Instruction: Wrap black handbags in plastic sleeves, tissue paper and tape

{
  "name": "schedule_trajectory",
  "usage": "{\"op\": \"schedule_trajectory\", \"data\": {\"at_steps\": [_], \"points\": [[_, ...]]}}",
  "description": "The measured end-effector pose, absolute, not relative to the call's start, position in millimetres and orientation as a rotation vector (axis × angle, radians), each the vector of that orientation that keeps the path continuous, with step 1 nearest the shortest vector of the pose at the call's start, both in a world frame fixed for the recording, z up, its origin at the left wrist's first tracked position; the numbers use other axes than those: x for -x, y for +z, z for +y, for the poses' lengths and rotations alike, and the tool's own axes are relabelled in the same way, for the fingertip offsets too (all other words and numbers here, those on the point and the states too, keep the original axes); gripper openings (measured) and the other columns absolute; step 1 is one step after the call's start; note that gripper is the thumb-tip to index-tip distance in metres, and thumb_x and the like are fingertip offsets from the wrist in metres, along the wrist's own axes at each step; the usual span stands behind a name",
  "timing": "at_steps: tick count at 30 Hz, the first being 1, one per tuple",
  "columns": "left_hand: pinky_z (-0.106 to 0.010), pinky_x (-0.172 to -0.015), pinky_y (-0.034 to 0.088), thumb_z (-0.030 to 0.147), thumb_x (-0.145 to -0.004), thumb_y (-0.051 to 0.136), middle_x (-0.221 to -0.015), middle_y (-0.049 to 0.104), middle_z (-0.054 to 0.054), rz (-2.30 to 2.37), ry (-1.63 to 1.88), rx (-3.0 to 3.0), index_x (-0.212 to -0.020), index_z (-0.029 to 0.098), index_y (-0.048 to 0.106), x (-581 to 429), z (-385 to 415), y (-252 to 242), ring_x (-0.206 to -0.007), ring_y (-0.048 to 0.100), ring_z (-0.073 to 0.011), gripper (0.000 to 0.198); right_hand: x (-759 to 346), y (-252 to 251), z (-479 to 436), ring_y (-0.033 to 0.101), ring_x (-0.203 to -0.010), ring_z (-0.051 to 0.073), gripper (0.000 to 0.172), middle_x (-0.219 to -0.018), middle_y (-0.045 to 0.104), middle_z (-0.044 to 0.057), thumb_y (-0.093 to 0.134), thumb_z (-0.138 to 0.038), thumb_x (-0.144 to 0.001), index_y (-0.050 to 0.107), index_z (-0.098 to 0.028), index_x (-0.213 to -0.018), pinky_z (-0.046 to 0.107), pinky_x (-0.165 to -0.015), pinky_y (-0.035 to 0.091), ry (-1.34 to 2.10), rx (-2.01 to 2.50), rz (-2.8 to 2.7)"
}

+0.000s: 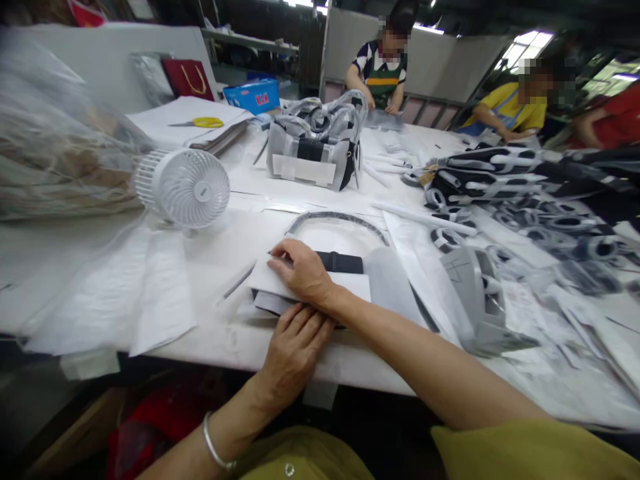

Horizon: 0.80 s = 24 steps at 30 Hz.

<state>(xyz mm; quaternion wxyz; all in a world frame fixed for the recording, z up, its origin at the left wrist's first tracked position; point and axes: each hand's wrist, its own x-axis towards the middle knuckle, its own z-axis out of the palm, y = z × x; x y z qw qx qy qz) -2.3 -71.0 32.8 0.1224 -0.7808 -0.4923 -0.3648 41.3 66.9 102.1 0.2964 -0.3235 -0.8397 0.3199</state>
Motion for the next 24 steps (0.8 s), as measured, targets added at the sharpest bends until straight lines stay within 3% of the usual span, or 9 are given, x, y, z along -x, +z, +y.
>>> {"op": "schedule_trajectory", "data": {"at_steps": [3, 9, 18, 24], "points": [[-0.041, -0.11, 0.037, 0.017, -0.1, 0.036, -0.128, 0.066, -0.008, -1.467, -1.023, 2.299, -0.135, 0.015, 0.056, 2.8, -71.6, 33.1, -0.12, 0.055, -0.0222, 0.04, -52.2, 120.4, 70.3, 0.06, -0.092, 0.017, 0.009, -0.095, 0.067, 0.003, 0.067, -0.017, -0.085, 0.066, -0.019, -0.094, 0.03, -0.087, 0.045, 0.808, 0.808, -2.423], [-0.042, -0.11, 0.036, 0.017, -0.101, 0.036, -0.128, 0.066, -0.007, -1.457, -1.052, 2.303, -0.134, 0.014, 0.056, 2.6, -71.4, 37.0, -0.121, 0.055, -0.0221, 0.039, -98.3, 134.7, 62.2, 0.064, -0.1, 0.022, 0.03, -0.116, 0.065, 0.008, 0.06, -0.028, -0.091, 0.063, -0.021, -0.12, 0.038, -0.092, 0.047, 0.613, 1.015, -2.688], [-0.042, -0.107, 0.039, 0.013, -0.1, 0.033, -0.128, 0.066, -0.007, -1.474, -1.013, 2.299, -0.137, 0.014, 0.054, 3.0, -73.6, 33.8, -0.124, 0.054, -0.0223, 0.042, -130.0, 169.0, 68.6, 0.066, -0.103, 0.022, 0.024, -0.111, 0.072, 0.004, 0.061, -0.028, -0.088, 0.07, -0.023, -0.11, 0.037, -0.098, 0.047, 0.746, 0.957, -2.483], [-0.041, -0.11, 0.036, 0.015, -0.099, 0.039, -0.13, 0.065, -0.007, -1.47, -1.045, 2.293, -0.135, 0.015, 0.056, 2.4, -72.3, 34.4, -0.124, 0.054, -0.022, 0.039, -140.7, 137.8, 60.9, 0.065, -0.101, 0.023, 0.025, -0.111, 0.069, 0.007, 0.058, -0.025, -0.09, 0.066, -0.021, -0.113, 0.039, -0.093, 0.049, 0.623, 1.05, -2.525]]}}
